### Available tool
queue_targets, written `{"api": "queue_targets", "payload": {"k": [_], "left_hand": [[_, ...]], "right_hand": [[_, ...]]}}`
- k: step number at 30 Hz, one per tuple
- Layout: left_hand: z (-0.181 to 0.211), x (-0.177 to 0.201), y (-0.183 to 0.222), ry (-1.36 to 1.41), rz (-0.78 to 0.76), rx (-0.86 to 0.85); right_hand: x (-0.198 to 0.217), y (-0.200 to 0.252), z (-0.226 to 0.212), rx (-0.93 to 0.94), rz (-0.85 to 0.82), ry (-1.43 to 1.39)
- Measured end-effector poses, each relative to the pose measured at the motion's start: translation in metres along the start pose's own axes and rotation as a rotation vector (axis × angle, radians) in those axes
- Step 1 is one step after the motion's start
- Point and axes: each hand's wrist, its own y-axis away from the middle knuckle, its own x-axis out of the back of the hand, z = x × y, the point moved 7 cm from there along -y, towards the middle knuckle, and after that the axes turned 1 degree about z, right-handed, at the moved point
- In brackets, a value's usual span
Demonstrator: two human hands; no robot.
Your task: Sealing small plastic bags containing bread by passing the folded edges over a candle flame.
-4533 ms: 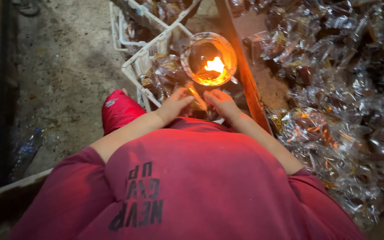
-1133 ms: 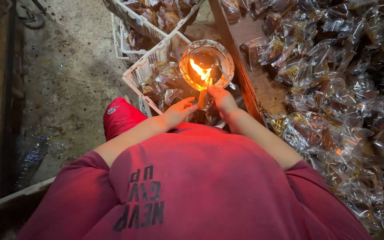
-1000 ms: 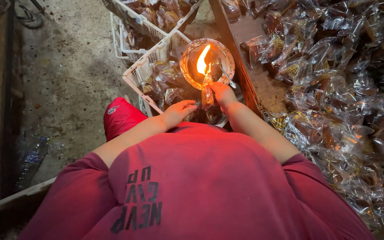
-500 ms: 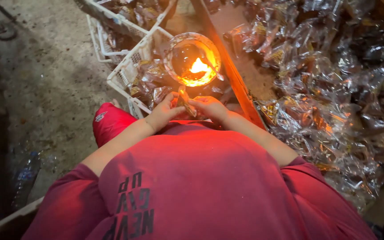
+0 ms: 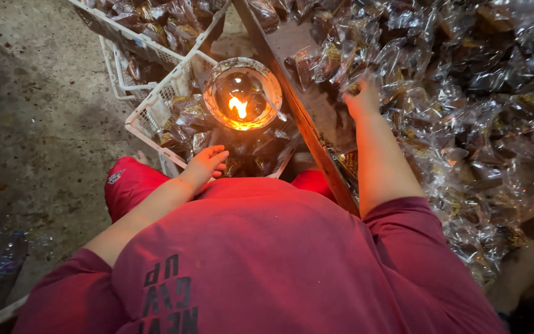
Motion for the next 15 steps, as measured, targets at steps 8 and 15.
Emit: {"api": "queue_targets", "payload": {"k": [8, 15], "left_hand": [[-0.007, 0.006, -0.015, -0.04, -0.031, -0.078], [0.018, -0.005, -0.005, 0.133, -0.096, -0.239]], "right_hand": [[-0.038, -0.014, 0.038, -0.16, 0.093, -0.066], [-0.044, 0.078, -0.066, -0.025, 0.101, -1.063]]}}
